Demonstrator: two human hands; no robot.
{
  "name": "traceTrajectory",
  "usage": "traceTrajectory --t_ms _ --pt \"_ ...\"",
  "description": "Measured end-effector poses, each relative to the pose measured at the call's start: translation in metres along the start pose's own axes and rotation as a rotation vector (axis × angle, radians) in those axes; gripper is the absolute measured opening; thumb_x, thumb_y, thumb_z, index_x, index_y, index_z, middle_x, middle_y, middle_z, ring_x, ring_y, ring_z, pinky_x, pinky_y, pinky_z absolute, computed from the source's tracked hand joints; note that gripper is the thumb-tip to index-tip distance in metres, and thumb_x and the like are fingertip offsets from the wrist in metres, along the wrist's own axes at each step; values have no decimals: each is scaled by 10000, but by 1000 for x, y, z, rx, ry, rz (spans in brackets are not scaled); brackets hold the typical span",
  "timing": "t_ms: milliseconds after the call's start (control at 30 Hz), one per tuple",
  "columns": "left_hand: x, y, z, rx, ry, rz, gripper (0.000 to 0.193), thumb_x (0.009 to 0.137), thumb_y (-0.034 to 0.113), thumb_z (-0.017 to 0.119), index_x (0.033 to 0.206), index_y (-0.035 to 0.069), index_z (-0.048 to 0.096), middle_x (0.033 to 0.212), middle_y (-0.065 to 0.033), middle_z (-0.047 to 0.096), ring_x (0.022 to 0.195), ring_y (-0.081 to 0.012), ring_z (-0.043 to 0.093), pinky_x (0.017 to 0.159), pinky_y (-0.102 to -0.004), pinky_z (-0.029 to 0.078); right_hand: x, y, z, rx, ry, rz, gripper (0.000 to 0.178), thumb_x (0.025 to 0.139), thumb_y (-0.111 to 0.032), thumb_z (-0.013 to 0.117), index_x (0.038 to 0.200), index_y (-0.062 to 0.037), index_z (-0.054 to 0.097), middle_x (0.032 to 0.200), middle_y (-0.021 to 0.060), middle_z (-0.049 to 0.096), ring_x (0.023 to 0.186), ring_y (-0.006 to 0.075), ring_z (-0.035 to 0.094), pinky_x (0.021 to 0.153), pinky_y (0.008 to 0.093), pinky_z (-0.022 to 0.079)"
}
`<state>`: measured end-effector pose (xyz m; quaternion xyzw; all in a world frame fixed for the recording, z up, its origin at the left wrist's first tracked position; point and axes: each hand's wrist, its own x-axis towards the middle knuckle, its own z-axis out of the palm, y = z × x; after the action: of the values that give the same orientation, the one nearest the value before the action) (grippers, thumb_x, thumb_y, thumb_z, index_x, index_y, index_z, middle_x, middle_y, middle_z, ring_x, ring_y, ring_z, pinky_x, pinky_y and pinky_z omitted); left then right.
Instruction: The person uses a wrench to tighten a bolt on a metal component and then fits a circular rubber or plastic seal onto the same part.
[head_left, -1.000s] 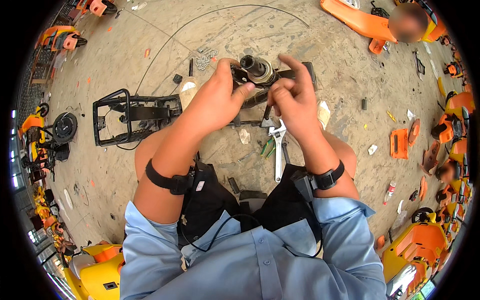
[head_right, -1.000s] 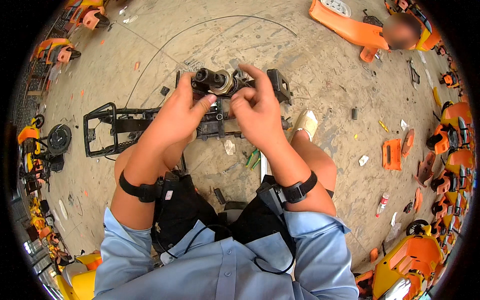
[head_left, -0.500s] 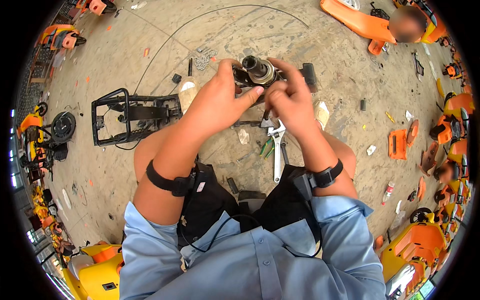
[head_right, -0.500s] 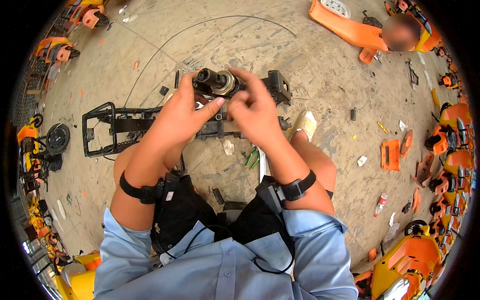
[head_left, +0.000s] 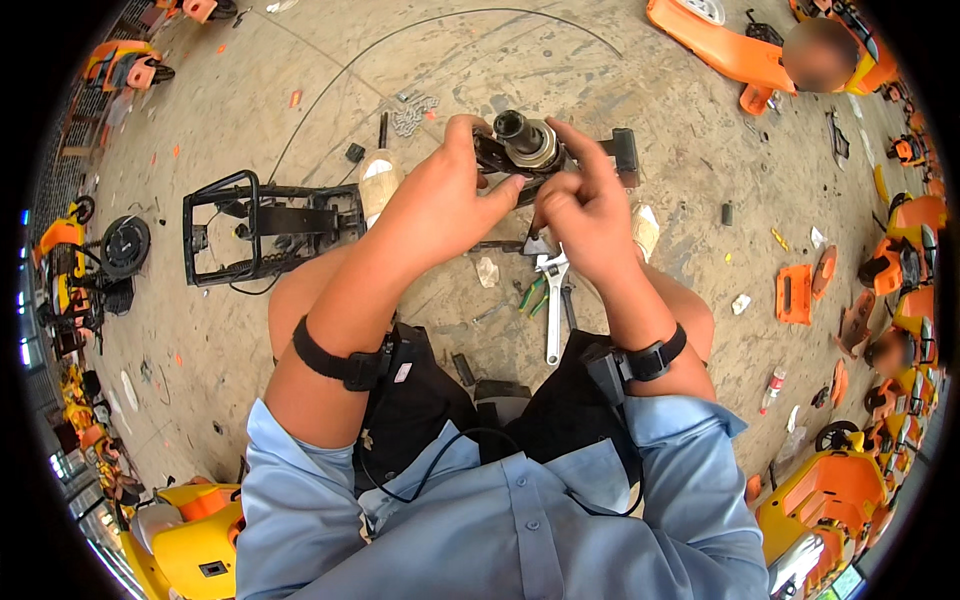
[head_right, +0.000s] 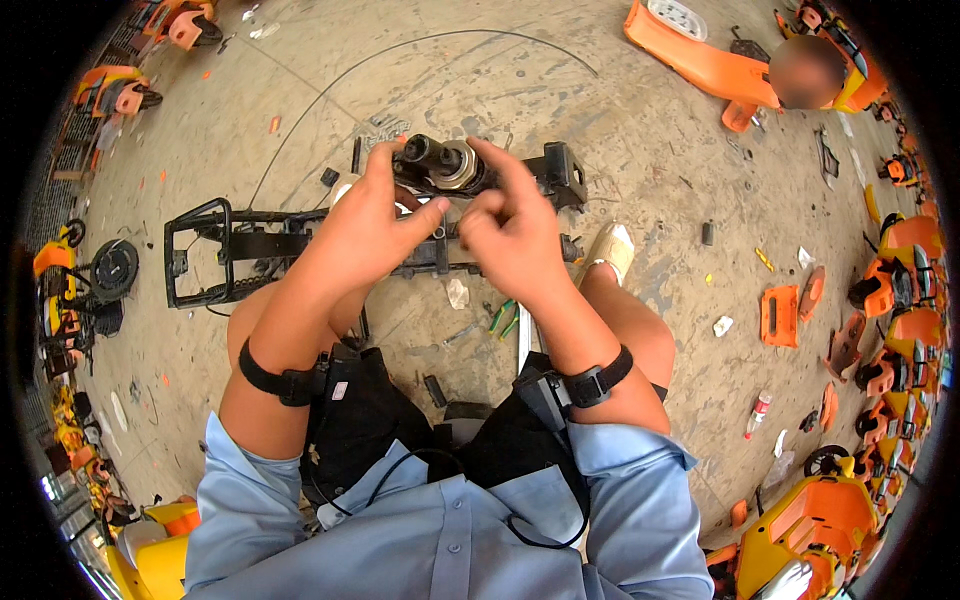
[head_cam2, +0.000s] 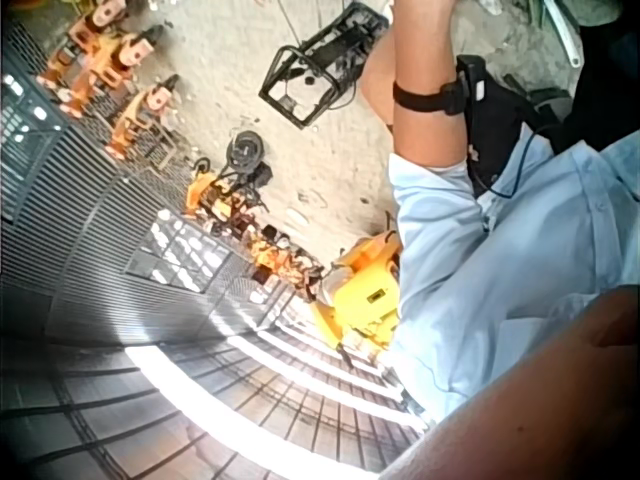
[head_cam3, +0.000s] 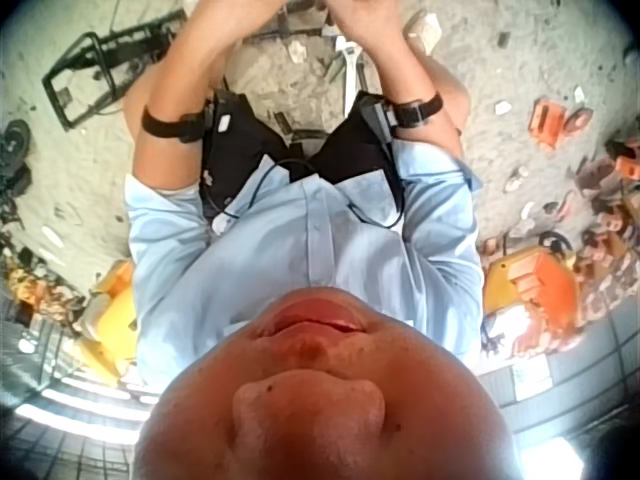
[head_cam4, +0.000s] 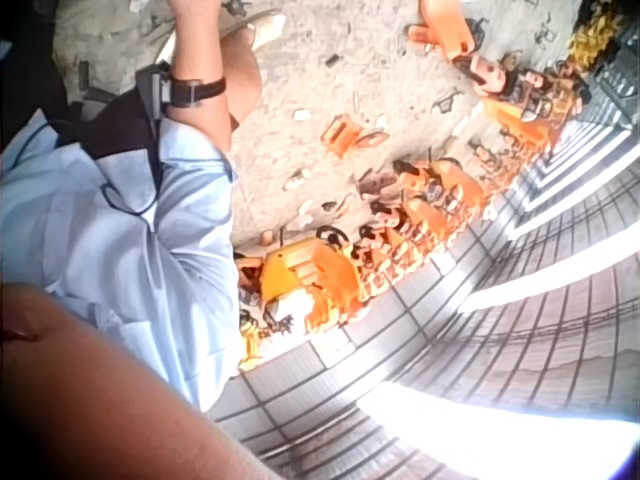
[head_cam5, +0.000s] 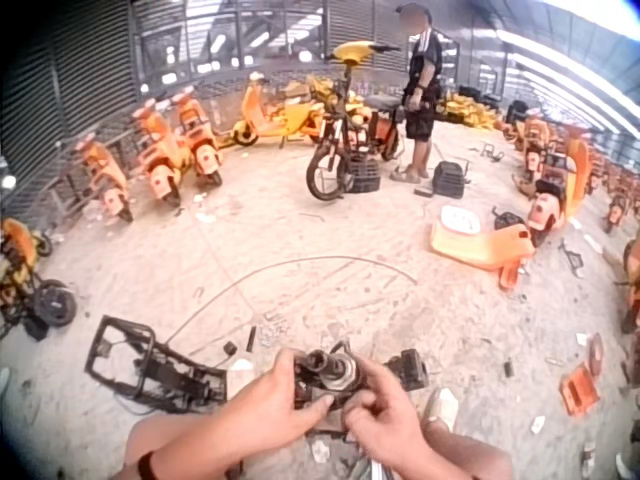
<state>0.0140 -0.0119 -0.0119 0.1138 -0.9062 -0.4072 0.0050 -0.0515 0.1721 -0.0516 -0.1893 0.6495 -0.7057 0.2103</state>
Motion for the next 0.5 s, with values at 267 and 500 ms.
traceTrajectory --t_ms 267,500 --pt "-1 1 1 0 12 -8 645 930 338 741 1317 -61 414 880 -225 700 793 -380 713 706 -434 561 -3 0 2 -1 2 8 488 938 18 542 1424 -9 510 725 33 635 643 100 597 633 262 510" --pt "-1 5 -1 15 -1 -34 628 930 332 739 1301 -59 417 863 -229 703 797 -395 717 709 -441 562 -4 2 5 24 26 -45 411 942 15 535 1353 11 544 759 30 636 646 88 582 606 247 485"
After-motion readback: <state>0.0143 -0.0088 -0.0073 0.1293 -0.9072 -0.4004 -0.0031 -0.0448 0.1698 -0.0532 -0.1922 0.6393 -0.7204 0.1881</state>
